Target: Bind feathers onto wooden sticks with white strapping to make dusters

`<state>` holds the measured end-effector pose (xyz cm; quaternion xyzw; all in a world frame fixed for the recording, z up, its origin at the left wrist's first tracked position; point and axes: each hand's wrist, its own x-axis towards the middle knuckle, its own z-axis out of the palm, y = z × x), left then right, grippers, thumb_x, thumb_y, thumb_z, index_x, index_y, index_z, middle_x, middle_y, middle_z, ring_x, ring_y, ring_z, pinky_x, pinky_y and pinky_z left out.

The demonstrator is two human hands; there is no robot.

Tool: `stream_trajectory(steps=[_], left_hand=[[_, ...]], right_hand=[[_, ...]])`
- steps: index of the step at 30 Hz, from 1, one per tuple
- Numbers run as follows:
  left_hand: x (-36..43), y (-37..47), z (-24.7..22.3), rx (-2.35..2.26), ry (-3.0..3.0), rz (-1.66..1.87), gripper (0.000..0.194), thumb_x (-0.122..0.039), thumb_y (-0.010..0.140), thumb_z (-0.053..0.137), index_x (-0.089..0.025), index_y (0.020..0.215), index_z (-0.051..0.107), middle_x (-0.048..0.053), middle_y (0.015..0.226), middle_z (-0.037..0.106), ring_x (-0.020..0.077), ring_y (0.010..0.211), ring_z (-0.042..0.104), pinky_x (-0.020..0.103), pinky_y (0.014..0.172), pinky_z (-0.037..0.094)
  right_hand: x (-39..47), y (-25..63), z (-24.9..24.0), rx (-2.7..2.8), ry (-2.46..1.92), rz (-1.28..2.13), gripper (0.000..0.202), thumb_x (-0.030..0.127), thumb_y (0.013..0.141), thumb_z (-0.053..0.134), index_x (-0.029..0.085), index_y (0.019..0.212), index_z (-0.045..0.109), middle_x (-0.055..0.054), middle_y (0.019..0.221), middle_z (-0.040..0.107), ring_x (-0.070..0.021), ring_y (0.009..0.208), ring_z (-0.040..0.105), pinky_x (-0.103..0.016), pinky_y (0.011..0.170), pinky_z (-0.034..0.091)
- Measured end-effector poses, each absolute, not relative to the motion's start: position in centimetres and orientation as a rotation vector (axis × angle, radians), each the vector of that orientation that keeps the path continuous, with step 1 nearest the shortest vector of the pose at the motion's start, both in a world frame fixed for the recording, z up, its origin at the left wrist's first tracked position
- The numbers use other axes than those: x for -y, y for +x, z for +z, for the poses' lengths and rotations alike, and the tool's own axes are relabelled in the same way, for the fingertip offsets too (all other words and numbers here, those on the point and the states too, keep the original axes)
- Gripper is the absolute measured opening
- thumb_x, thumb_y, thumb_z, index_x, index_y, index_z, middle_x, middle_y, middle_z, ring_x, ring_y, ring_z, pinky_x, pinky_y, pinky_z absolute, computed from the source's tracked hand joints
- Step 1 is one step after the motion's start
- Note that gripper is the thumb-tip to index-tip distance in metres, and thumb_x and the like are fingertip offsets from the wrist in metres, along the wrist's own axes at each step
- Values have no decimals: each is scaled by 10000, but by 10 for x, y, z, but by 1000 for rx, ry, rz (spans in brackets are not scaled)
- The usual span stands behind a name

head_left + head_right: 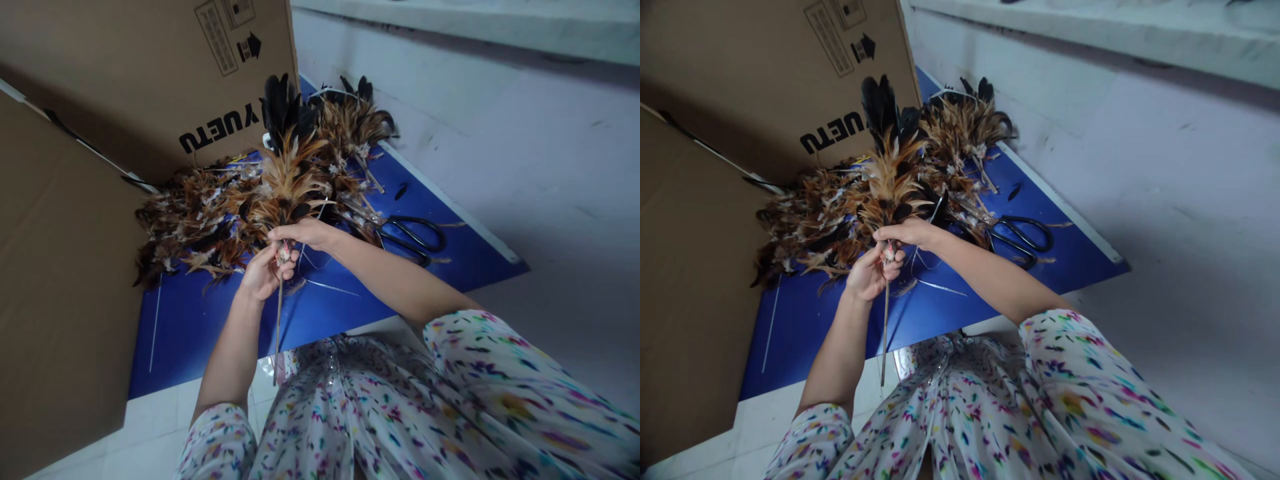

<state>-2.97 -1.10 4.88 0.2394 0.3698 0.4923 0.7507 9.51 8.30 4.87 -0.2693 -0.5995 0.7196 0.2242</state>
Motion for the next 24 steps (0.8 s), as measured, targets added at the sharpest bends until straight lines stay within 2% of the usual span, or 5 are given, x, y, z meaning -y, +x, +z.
stream_trajectory(steps=[5,9,15,18,24], left_hand=[[9,-30,51,-955,550,1072,336,-347,924,444,-78,930,645,107,762,668,148,597,615,271,534,551],[9,-30,51,-1029,663,1096,341,-412,857,555,-87,893,651,90,734,671,161,620,633,287,560,558],[13,-30,50,-1119,848,1133,432,-491,702,748,-100,807,595,44,693,621,68,483,490,190,425,401],[14,-31,51,-1100,818,1122,440,-488,694,759,-108,801,565,14,653,568,34,451,406,161,406,317],[11,-32,48,-1054,726,1084,445,-471,683,776,-114,805,539,-56,574,417,10,423,285,133,383,207]], right_hand=[[-82,94,52,1658,-717,1950,260,309,763,610,119,587,606,-13,477,606,-64,368,472,-183,386,380],[-75,93,62,1621,-795,1879,185,216,738,616,134,583,558,-5,461,585,-60,370,454,-169,377,382],[-73,82,64,1645,-965,1756,104,184,663,636,139,613,557,-19,524,593,-73,422,463,-182,398,420],[-78,74,57,1723,-1032,1574,108,213,634,659,138,653,584,-17,583,599,-92,511,515,-182,449,440],[-82,67,54,1888,-1220,1365,170,288,650,651,125,686,617,-30,607,598,-122,568,551,-225,530,469]])
